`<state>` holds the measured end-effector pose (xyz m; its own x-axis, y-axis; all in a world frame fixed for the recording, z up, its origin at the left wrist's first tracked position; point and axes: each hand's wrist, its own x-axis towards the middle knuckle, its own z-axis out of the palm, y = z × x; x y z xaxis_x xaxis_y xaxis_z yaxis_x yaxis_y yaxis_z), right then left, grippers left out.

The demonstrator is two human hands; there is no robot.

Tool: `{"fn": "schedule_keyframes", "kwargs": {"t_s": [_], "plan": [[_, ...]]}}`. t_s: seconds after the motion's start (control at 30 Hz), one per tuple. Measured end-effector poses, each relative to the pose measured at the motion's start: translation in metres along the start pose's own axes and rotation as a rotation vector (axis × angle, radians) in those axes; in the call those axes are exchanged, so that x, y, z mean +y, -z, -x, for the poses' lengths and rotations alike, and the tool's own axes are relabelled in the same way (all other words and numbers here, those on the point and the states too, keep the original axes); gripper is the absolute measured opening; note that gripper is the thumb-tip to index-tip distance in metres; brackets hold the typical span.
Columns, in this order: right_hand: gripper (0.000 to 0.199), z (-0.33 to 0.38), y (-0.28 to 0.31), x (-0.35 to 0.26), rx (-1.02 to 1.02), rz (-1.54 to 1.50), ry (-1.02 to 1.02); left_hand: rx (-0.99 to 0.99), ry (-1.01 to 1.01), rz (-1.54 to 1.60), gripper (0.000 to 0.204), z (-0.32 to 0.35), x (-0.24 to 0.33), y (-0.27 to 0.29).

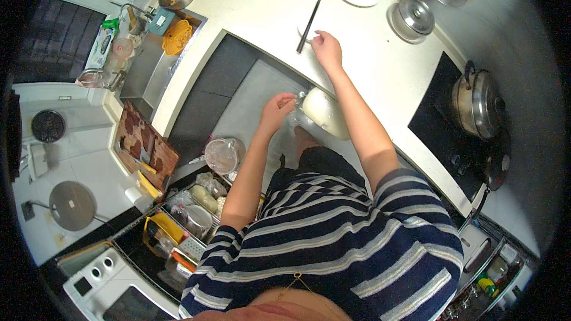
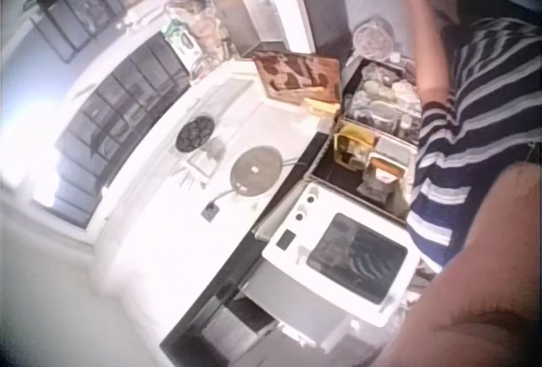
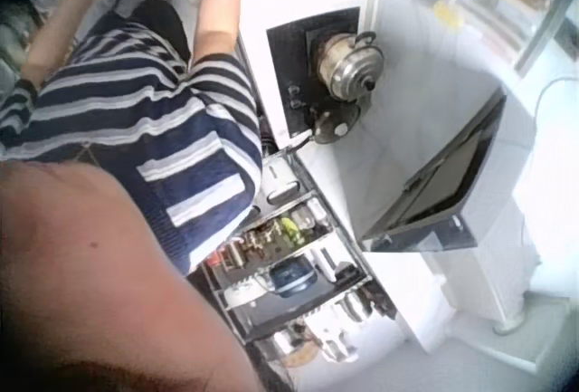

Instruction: The person washes a metal bowl, a ceramic bowl, a plate, and a ladle in a sink with running water, places them in a rack, and wipes the counter with a cloth.

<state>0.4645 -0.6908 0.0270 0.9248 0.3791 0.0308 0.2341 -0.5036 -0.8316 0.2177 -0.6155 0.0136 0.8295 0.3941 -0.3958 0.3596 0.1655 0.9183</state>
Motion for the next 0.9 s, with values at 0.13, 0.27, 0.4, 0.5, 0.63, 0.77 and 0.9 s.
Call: {"fn": "schedule_keyframes", "kwargs": {"t_s": [0.13,0.27,0.4,0.5,0.63,0.77,0.9], "plan": [[0.038,-0.049,-0.050,-0.035,-0.048,0.330,-0.112,-0.017,0.061,-0.109,0.030,-0.029,0.008,0.052],[0.037,-0.079,-0.071,-0.006,-0.006,0.457,-0.084,-0.047,0.034,-0.355,0.032,-0.076,0.030,0.084],[0.038,-0.101,-0.075,0.007,-0.102,0.389,-0.181,-0.121,-0.016,-0.332,0.032,-0.126,0.039,0.108],[0.038,-0.103,-0.064,0.017,-0.100,0.382,-0.214,-0.180,0.033,-0.271,0.031,-0.154,0.043,0.107],[0.032,-0.100,-0.047,0.018,-0.081,0.292,-0.229,-0.287,0.122,-0.204,0.034,-0.189,0.052,0.091],[0.036,-0.094,-0.040,0.017,0.046,-0.177,-0.496,-0.346,0.102,-0.255,0.040,-0.217,0.051,0.086],[0.035,-0.073,-0.027,0.046,0.303,0.015,-0.504,-0.383,0.107,-0.277,0.053,-0.240,0.061,0.068]]}}
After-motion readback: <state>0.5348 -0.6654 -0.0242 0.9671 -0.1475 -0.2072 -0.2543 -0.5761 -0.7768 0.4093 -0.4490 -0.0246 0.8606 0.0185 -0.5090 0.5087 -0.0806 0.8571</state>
